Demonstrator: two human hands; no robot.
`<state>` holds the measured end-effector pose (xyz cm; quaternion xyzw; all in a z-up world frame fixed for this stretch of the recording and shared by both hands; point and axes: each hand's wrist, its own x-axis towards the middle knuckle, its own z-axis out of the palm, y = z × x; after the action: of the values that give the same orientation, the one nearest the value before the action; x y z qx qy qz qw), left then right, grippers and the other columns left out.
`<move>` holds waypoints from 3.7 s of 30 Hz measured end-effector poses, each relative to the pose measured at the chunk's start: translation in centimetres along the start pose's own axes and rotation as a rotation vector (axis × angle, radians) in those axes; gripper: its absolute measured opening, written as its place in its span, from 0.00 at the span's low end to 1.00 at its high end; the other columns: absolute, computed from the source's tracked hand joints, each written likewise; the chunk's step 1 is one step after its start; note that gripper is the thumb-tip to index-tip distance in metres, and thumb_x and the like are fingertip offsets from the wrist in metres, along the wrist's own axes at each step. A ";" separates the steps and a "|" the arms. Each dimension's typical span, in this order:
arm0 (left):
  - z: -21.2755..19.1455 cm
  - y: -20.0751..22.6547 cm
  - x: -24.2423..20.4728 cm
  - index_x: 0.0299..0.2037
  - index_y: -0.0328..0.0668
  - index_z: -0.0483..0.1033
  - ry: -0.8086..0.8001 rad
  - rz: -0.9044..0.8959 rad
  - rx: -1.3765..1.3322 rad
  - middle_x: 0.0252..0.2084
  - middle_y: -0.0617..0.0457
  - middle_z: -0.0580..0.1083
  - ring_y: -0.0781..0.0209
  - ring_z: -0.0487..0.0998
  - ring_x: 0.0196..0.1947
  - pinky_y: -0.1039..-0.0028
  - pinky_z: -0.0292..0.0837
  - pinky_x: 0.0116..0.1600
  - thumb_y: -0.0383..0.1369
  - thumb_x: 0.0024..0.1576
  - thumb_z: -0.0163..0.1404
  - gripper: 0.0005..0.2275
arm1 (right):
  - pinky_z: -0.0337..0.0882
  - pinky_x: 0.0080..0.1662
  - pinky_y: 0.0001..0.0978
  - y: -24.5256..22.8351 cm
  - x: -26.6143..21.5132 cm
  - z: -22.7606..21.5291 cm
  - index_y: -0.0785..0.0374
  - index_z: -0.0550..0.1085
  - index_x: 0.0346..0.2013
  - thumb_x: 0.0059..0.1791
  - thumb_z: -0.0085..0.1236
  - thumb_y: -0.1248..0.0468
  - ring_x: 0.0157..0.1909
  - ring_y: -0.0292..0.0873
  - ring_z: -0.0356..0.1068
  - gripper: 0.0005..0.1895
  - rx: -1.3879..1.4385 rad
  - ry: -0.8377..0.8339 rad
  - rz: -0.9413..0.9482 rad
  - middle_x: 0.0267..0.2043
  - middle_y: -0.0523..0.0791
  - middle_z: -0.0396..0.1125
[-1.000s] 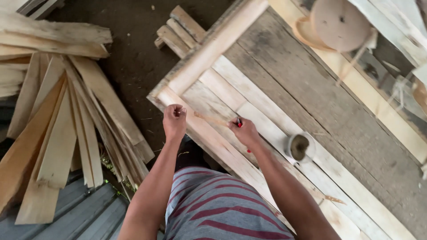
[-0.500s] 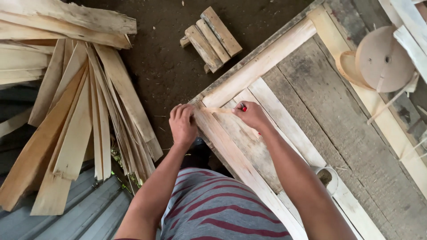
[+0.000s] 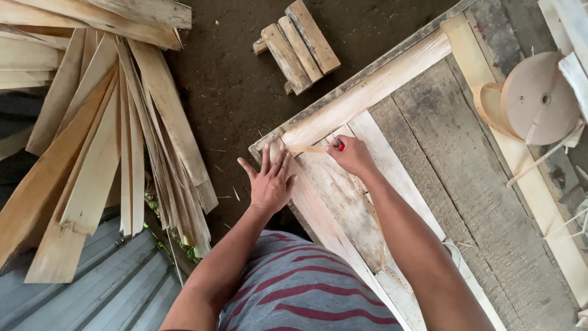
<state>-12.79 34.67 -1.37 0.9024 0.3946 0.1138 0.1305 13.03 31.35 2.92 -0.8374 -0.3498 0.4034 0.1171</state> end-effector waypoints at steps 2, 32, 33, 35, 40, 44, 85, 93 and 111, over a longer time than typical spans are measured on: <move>0.0 0.0 -0.1 0.72 0.53 0.62 -0.103 -0.020 0.035 0.78 0.60 0.57 0.48 0.40 0.80 0.17 0.19 0.66 0.48 0.59 0.50 0.30 | 0.73 0.43 0.46 -0.4 -0.3 0.0 0.50 0.80 0.32 0.44 0.60 0.49 0.40 0.54 0.76 0.11 -0.005 0.002 -0.009 0.28 0.46 0.73; -4.1 2.9 3.2 0.79 0.62 0.37 -0.568 -0.157 0.180 0.81 0.69 0.36 0.50 0.23 0.79 0.17 0.13 0.64 0.59 0.62 0.37 0.37 | 0.73 0.43 0.48 0.3 0.2 0.5 0.51 0.78 0.32 0.45 0.59 0.49 0.39 0.54 0.75 0.11 0.055 0.051 -0.085 0.28 0.49 0.72; -4.2 3.1 3.5 0.79 0.62 0.36 -0.580 -0.138 0.155 0.81 0.68 0.36 0.50 0.23 0.80 0.16 0.15 0.65 0.59 0.61 0.39 0.38 | 0.73 0.43 0.47 -0.1 0.1 0.3 0.51 0.78 0.32 0.45 0.59 0.50 0.39 0.53 0.75 0.11 0.064 0.046 -0.094 0.28 0.48 0.72; -3.6 3.0 3.4 0.79 0.64 0.36 -0.576 -0.132 0.158 0.82 0.66 0.35 0.49 0.23 0.80 0.16 0.16 0.65 0.59 0.61 0.40 0.38 | 0.72 0.43 0.46 -0.9 -0.8 -0.4 0.51 0.79 0.32 0.44 0.60 0.51 0.38 0.52 0.75 0.10 0.090 0.036 -0.102 0.28 0.48 0.71; -4.3 2.7 3.6 0.78 0.71 0.33 -0.611 -0.143 0.131 0.82 0.60 0.33 0.48 0.24 0.79 0.16 0.16 0.64 0.59 0.61 0.41 0.38 | 0.71 0.39 0.36 -1.0 -1.6 -1.2 0.51 0.79 0.29 0.43 0.62 0.55 0.31 0.41 0.70 0.06 0.173 -0.010 -0.177 0.22 0.45 0.68; -4.3 2.1 3.9 0.79 0.70 0.33 -0.595 -0.192 0.131 0.82 0.57 0.37 0.48 0.24 0.80 0.17 0.11 0.62 0.58 0.62 0.39 0.37 | 0.70 0.37 0.34 -1.8 -1.9 -1.1 0.52 0.79 0.29 0.44 0.63 0.57 0.29 0.38 0.67 0.04 0.290 -0.013 -0.245 0.21 0.43 0.66; -1.1 1.4 1.6 0.79 0.60 0.41 -0.367 -0.256 0.033 0.81 0.62 0.43 0.49 0.25 0.80 0.16 0.12 0.64 0.54 0.54 0.49 0.43 | 0.72 0.42 0.42 -1.3 1.3 0.7 0.49 0.77 0.26 0.41 0.58 0.49 0.35 0.48 0.73 0.10 0.028 0.005 -0.054 0.24 0.43 0.69; -3.2 3.1 3.1 0.79 0.58 0.38 -0.614 -0.268 0.053 0.82 0.59 0.39 0.47 0.24 0.80 0.15 0.13 0.63 0.53 0.55 0.45 0.42 | 0.71 0.43 0.49 -1.9 1.2 0.2 0.55 0.76 0.27 0.42 0.55 0.50 0.39 0.55 0.74 0.13 -0.027 0.001 -0.097 0.27 0.49 0.71; -6.3 4.6 4.9 0.79 0.51 0.35 -0.705 -0.268 0.180 0.82 0.50 0.37 0.37 0.22 0.78 0.17 0.09 0.62 0.60 0.58 0.45 0.45 | 0.73 0.43 0.50 -1.5 1.6 0.7 0.58 0.74 0.27 0.44 0.51 0.49 0.41 0.58 0.75 0.16 -0.127 0.058 -0.062 0.28 0.50 0.72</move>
<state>-8.29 36.21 6.56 0.8343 0.4484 -0.2566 0.1923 12.47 33.47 2.27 -0.8434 -0.3968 0.3520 0.0861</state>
